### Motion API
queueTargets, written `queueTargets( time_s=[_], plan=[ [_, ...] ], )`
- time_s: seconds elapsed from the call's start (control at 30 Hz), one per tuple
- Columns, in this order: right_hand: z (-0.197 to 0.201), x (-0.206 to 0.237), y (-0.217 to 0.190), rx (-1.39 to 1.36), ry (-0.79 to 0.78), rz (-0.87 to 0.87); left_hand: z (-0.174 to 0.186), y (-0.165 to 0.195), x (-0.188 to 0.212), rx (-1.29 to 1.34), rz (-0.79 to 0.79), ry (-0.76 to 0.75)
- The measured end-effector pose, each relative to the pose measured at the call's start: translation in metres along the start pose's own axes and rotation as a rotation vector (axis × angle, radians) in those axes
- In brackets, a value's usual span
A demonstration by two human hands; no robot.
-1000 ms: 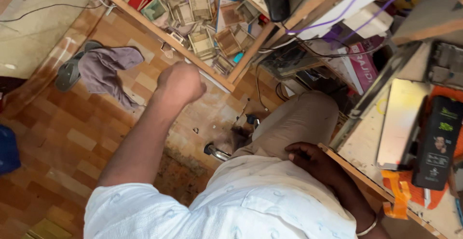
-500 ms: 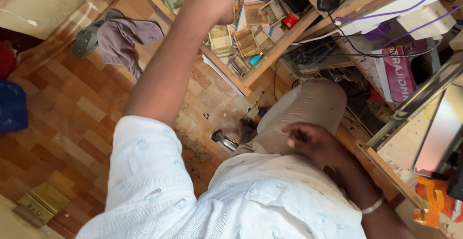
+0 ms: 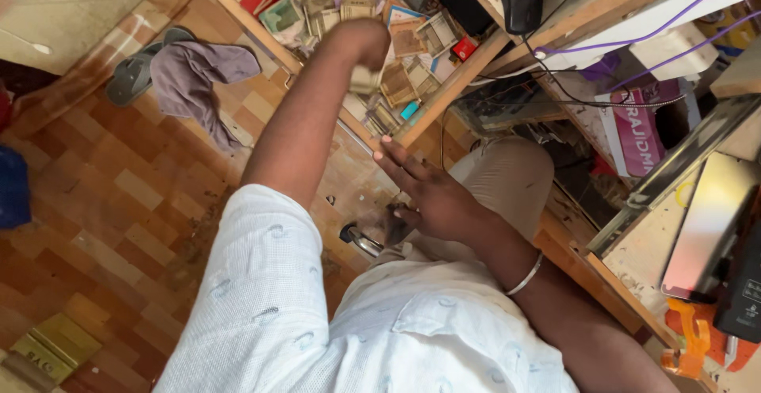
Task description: The person disassembles a smartphone, prying off the back cover and lifting the battery and internal components by hand. They peel adhesive from a replacement back panel, fit the new panel onto the phone body, then power the phone on and handle it while the screen lights up.
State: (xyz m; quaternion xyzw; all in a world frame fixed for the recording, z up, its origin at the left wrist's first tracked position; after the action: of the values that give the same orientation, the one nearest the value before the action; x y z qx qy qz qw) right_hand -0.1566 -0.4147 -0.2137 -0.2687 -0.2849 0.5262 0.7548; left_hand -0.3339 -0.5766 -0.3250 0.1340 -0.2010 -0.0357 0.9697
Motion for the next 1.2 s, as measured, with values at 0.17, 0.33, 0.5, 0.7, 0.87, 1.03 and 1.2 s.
queueTargets(
  time_s=[0.17,0.33,0.5,0.7,0.87,1.03,1.2],
  plan=[
    [-0.001,0.01,0.009,-0.03,0.024,-0.016,0.055,-0.028,0.01,0.625,0.073,0.512],
    [-0.002,0.008,0.009,-0.047,0.049,-0.037,0.049,-0.065,0.016,1.109,0.272,0.656],
    [-0.002,0.008,0.015,-0.032,0.06,-0.104,0.046,-0.073,0.017,1.356,0.152,0.704],
    [0.022,-0.011,0.039,0.007,0.319,-0.176,0.043,-0.048,0.013,1.735,0.058,0.213],
    [0.086,-0.043,0.056,0.055,0.89,0.007,0.036,-0.009,0.016,1.596,-0.121,-0.203],
    [0.105,-0.091,0.108,-0.281,0.932,-0.007,0.039,-0.006,0.009,1.504,-0.143,-0.171],
    [0.117,-0.104,0.159,-0.476,0.972,-0.172,0.057,-0.012,-0.003,1.652,-0.2,0.043]
  ],
)
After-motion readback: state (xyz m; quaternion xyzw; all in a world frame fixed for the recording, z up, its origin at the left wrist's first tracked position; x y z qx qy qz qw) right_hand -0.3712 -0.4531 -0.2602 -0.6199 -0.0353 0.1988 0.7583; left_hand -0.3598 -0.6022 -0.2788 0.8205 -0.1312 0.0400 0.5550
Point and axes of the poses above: each hand's wrist, its own x-axis away from the middle knuckle, its own z-axis out of the back of the hand, y = z × x, the point moved 9 cm from there along -x, towards the middle knuckle, and after that the axes turned 6 degrees about -x, right-handed, at the moved point
